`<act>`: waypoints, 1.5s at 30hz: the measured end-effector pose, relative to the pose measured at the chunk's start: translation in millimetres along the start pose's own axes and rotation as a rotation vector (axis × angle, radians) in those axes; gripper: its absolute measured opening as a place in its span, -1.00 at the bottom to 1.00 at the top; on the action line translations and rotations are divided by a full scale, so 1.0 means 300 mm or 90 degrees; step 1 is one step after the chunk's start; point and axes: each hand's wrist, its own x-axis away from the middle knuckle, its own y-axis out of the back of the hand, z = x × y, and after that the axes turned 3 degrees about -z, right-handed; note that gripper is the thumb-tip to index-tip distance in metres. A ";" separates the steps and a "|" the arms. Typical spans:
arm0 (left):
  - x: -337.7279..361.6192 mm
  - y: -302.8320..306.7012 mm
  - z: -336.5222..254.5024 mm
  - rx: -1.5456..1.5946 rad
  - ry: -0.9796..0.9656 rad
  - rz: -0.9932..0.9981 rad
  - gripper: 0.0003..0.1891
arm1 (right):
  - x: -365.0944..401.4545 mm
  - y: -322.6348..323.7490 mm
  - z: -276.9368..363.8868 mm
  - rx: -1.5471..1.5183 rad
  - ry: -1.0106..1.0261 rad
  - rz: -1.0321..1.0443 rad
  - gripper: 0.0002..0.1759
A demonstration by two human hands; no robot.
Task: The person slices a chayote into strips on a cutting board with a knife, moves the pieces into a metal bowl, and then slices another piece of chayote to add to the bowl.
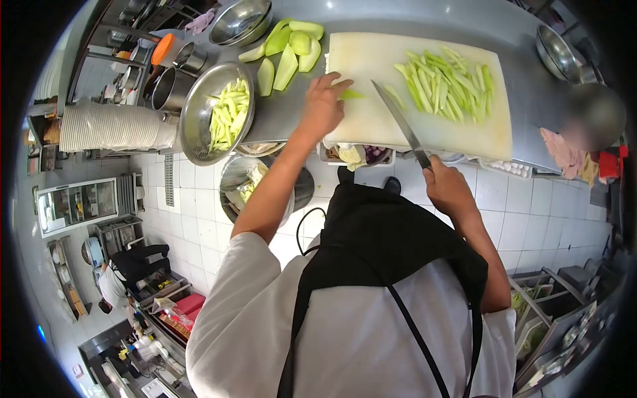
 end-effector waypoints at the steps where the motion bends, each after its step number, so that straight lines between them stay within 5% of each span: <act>1: 0.001 0.010 0.028 0.023 -0.002 0.046 -0.59 | -0.004 -0.021 -0.020 0.010 -0.002 -0.004 -0.72; 8: -0.042 -0.005 0.041 0.051 0.057 0.126 -0.65 | -0.063 0.000 -0.081 0.032 -0.050 -0.063 -0.65; 20: -0.143 -0.192 -0.109 -0.005 0.114 0.021 -0.55 | -0.061 0.020 -0.054 0.046 -0.042 -0.101 -0.68; 31: -0.249 -0.354 -0.315 0.211 0.285 0.016 -0.60 | -0.043 0.119 -0.057 -0.039 -0.053 -0.189 -0.78; 35: -0.259 -0.377 -0.320 0.225 0.273 0.038 -0.47 | 0.000 0.185 -0.094 -0.068 -0.067 -0.260 -0.81; 40: -0.236 -0.353 -0.313 0.179 0.269 -0.009 -0.32 | 0.010 0.217 -0.228 -0.105 -0.121 -0.301 -0.71; 45: -0.088 -0.169 -0.206 0.468 0.438 -0.095 -0.30 | 0.023 0.312 -0.288 -0.072 -0.175 -0.375 -0.67</act>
